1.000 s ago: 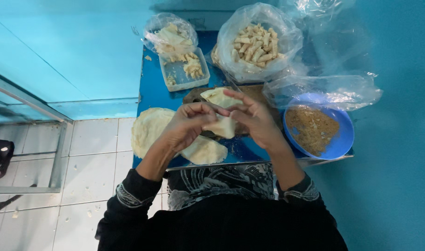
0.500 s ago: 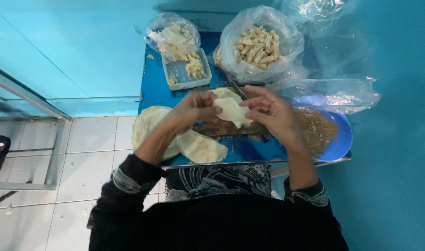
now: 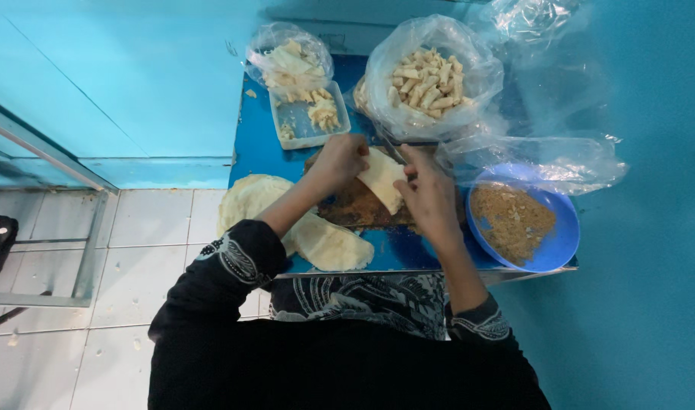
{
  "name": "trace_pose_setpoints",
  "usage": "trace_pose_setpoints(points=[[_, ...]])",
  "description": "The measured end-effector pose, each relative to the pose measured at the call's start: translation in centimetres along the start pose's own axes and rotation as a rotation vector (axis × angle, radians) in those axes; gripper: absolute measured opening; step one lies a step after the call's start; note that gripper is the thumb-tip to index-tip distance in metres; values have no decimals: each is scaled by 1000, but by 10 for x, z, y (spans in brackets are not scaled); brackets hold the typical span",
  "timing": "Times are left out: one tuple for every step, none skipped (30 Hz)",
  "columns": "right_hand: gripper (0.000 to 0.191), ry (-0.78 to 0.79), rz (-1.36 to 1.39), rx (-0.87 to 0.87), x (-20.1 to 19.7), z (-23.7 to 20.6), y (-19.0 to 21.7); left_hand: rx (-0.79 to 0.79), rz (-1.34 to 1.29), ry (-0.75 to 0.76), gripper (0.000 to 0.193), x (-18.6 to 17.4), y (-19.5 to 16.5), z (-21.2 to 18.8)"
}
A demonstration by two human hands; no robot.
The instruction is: The person cuts round sheets of cracker dough with a knife on a wooden board, separates the cut pieces by hand, and stacks the finished discs on the table. They repeat the cutting and stacking cycle across several dough rounds, working beside a bowl of crumbs and bags of finished crackers.
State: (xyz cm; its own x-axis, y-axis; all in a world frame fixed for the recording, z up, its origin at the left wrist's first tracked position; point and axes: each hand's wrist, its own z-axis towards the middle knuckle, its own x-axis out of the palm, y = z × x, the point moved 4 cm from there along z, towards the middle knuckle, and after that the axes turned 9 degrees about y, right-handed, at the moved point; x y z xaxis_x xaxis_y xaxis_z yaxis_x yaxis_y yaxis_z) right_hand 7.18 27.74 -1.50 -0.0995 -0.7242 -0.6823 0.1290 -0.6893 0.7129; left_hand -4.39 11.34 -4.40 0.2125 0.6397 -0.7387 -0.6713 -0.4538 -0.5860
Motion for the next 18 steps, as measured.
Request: trace_pose_setpoints(points=[[63,-21,-5,-45,2,0,1,20,20,-24,26,3,2,-4],[62,-42,-10,-91,3,0,2,40,41,-49,26,4,2,-8],[61,-44,-66,-104,4,-1,2,5,103,-56,28,6,2,-8],[60,-45,-121,-118,6,-2,3,-30,167,-63,30,7,1,-9],[59,-46,-176,-134,7,-4,4,-65,231,-72,33,8,0,-9],[57,-87,-268,-169,6,-6,6,-82,280,-61,31,9,-2,-10],[55,-129,-360,-203,6,-8,9,-98,329,-48,29,10,-3,-11],[53,-170,-451,-235,5,-11,12,-114,376,-33,27,10,-5,-11],[43,-104,-488,-241,8,-12,12,-146,421,-19,28,11,-5,-10],[34,-38,-526,-248,11,-12,12,-177,466,-6,29,10,-4,-9],[26,26,-563,-255,14,-13,12,-207,512,6,30,9,-3,-8],[26,62,-542,-286,16,-14,13,-202,501,23,29,9,-2,-7],[28,96,-520,-317,19,-16,13,-196,490,41,28,9,-1,-8],[32,130,-497,-347,22,-18,14,-190,480,59,27,9,1,-8],[30,120,-536,-375,23,-19,14,-203,473,64,28,8,3,-7],[28,109,-574,-404,25,-19,14,-215,467,69,29,8,5,-7],[27,98,-612,-431,28,-20,14,-226,460,75,30,9,7,-8],[24,116,-710,-414,33,-19,12,-237,445,76,32,9,8,-9]])
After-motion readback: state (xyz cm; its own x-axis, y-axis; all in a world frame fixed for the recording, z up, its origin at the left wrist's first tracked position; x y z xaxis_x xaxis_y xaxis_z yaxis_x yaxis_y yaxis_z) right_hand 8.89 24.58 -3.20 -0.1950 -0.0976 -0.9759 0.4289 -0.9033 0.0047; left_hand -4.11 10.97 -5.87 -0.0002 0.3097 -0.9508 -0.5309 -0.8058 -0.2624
